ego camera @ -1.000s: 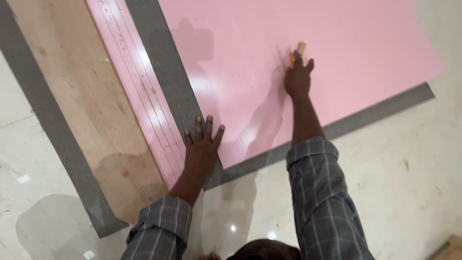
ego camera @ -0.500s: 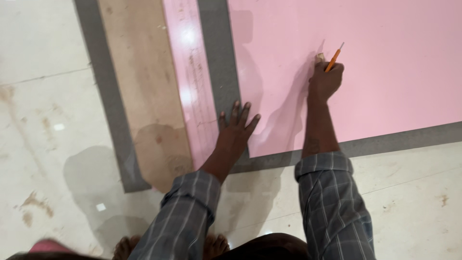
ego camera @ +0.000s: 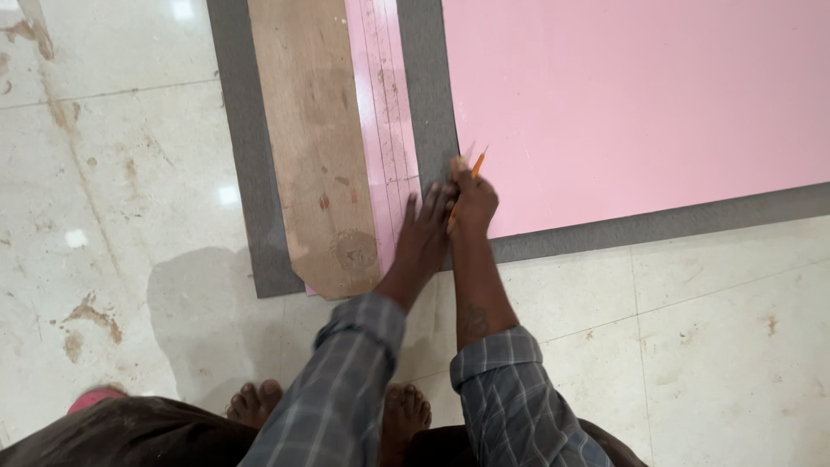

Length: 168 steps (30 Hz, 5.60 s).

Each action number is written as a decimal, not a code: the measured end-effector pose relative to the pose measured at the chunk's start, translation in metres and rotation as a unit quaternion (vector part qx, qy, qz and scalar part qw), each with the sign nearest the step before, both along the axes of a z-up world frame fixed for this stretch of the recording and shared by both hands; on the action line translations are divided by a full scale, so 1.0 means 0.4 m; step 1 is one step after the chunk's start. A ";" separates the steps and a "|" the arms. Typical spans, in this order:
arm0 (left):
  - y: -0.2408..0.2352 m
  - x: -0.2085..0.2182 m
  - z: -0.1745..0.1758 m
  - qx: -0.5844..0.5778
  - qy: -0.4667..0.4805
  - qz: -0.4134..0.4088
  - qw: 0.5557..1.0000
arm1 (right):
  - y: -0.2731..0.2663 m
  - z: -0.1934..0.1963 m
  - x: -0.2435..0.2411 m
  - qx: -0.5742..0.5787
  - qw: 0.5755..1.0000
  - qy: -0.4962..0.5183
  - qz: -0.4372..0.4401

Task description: The person uses a utility knife and a wooden straightedge to cut a long strip from a large pink foam sheet. They repeatedly score the foam along the straightedge to create a clean cut line.

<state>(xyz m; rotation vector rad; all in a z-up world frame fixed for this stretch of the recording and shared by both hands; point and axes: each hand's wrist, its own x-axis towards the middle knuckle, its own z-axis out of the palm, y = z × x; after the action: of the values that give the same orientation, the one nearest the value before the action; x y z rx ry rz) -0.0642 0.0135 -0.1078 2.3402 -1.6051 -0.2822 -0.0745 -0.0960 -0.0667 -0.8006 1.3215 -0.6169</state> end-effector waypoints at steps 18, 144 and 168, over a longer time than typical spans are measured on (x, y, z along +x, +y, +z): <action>0.385 0.227 0.154 -0.040 0.211 0.495 0.842 | 0.282 -0.132 -0.024 -0.134 0.974 0.146 0.109; 0.300 0.351 0.188 0.217 0.028 0.241 0.946 | 0.301 -0.088 0.009 -0.102 0.988 0.104 0.050; 0.308 0.400 0.174 0.169 0.136 0.243 0.945 | 0.258 -0.087 0.008 -0.098 0.982 0.042 0.157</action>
<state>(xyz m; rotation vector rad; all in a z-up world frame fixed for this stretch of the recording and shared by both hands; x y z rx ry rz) 0.0958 0.1369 -0.0382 2.7047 -0.8659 -0.7750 -0.0713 0.0074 -0.1017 -1.1818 1.1874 -0.4691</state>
